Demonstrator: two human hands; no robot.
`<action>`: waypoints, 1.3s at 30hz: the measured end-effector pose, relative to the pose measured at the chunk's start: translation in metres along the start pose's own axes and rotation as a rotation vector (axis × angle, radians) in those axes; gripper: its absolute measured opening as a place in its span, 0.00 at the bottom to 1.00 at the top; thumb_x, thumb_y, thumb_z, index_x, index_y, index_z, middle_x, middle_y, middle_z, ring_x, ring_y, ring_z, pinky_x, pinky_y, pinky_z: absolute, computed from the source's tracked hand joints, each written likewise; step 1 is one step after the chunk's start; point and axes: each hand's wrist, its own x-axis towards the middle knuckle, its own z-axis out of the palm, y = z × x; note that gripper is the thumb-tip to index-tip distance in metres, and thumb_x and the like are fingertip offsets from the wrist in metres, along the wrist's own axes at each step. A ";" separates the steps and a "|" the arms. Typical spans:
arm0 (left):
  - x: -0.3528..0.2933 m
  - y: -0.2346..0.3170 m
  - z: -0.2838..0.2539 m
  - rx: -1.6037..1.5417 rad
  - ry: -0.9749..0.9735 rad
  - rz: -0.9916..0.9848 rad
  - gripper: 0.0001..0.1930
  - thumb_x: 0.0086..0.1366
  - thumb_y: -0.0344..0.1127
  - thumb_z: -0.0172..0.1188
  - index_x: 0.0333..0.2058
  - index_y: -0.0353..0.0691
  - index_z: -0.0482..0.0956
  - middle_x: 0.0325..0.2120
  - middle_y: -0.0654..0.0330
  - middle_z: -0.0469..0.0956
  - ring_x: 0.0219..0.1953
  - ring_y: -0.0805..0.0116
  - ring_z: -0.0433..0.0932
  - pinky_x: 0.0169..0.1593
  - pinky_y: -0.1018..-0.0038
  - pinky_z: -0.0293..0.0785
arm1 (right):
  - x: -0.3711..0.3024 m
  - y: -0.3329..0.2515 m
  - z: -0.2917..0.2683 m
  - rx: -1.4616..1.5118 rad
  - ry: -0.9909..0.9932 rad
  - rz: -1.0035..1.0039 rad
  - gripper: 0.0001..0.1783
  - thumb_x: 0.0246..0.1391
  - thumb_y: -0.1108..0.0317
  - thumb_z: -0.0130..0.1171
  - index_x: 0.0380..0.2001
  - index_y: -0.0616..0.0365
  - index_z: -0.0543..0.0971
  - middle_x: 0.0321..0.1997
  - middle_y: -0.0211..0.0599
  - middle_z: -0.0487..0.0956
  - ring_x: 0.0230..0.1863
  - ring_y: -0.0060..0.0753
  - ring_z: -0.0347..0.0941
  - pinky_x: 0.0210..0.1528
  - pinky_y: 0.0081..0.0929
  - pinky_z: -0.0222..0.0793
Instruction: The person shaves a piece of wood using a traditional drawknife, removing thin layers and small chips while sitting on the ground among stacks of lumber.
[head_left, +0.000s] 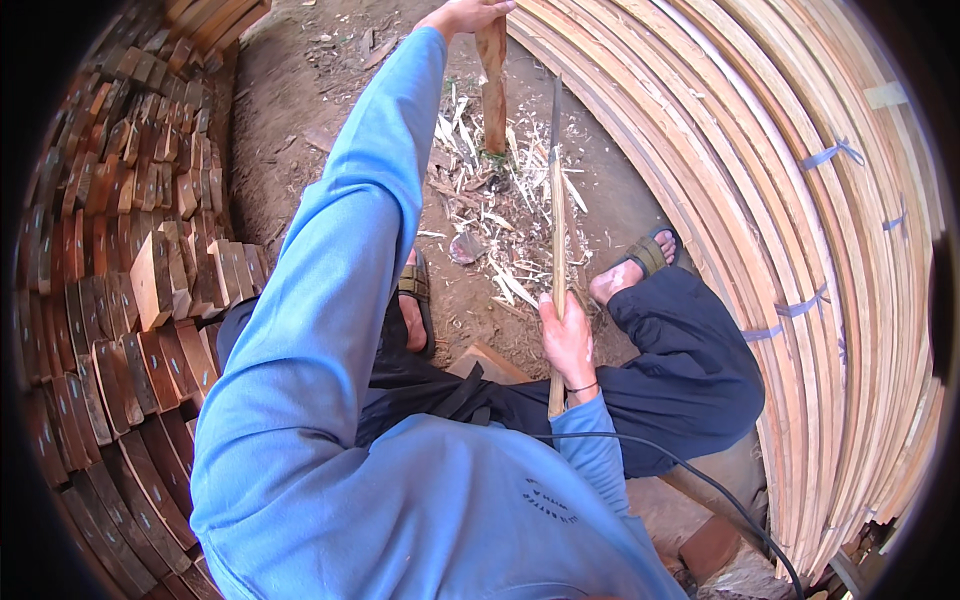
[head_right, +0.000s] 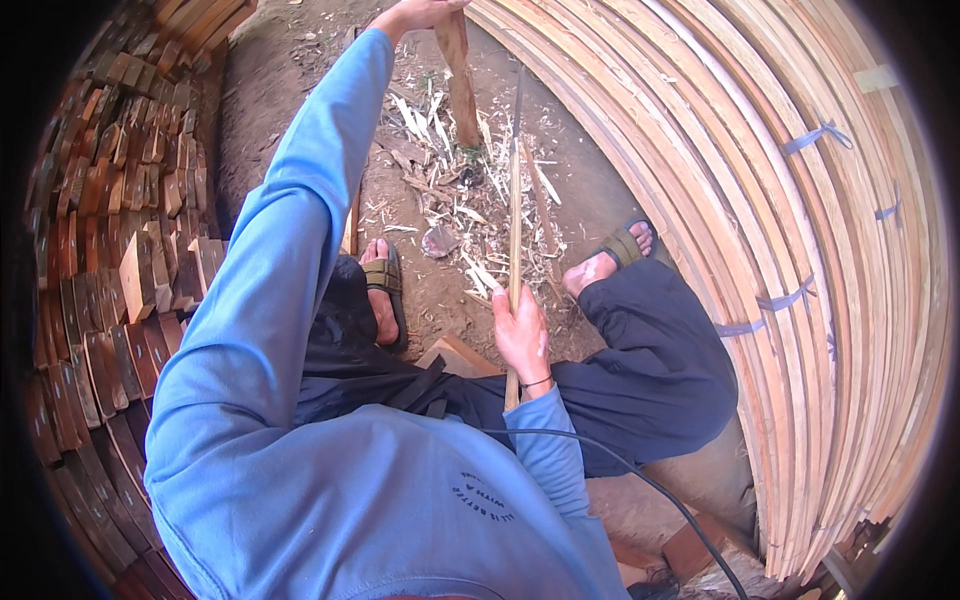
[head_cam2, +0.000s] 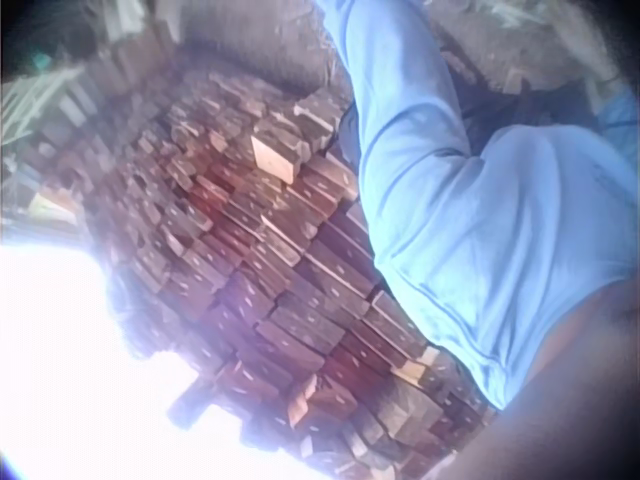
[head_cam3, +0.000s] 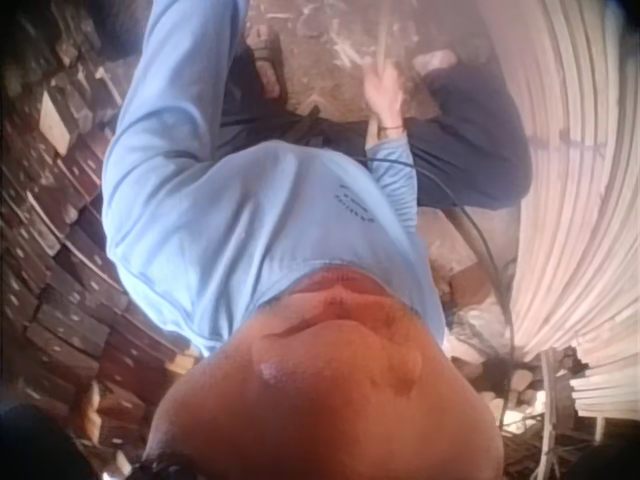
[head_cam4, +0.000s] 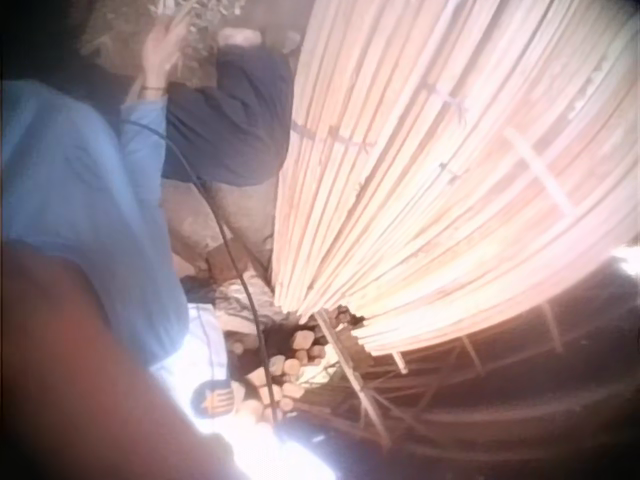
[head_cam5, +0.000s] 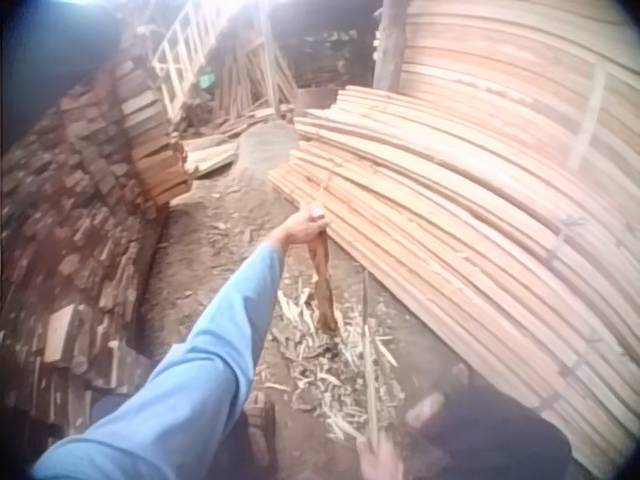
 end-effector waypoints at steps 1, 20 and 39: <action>0.011 0.016 0.000 -0.024 -0.036 0.023 0.15 0.68 0.43 0.55 0.45 0.37 0.71 0.36 0.54 0.76 0.44 0.53 0.74 0.50 0.55 0.69 | -0.001 -0.003 -0.004 0.000 0.012 0.012 0.19 0.64 0.53 0.54 0.36 0.62 0.75 0.28 0.53 0.79 0.35 0.59 0.78 0.40 0.47 0.70; -0.015 0.102 -0.050 -0.561 0.032 -0.447 0.38 0.60 0.42 0.65 0.59 0.23 0.57 0.48 0.48 0.76 0.49 0.62 0.76 0.50 0.69 0.76 | 0.007 0.021 0.012 0.074 -0.013 -0.007 0.21 0.66 0.54 0.50 0.35 0.66 0.74 0.30 0.59 0.77 0.36 0.62 0.75 0.39 0.49 0.67; -0.086 0.083 -0.079 -0.601 -0.030 -0.580 0.24 0.61 0.39 0.52 0.55 0.39 0.68 0.53 0.52 0.78 0.58 0.58 0.74 0.59 0.59 0.70 | -0.001 0.000 0.002 0.094 -0.087 0.001 0.21 0.67 0.53 0.48 0.37 0.64 0.73 0.29 0.58 0.77 0.37 0.64 0.76 0.39 0.50 0.68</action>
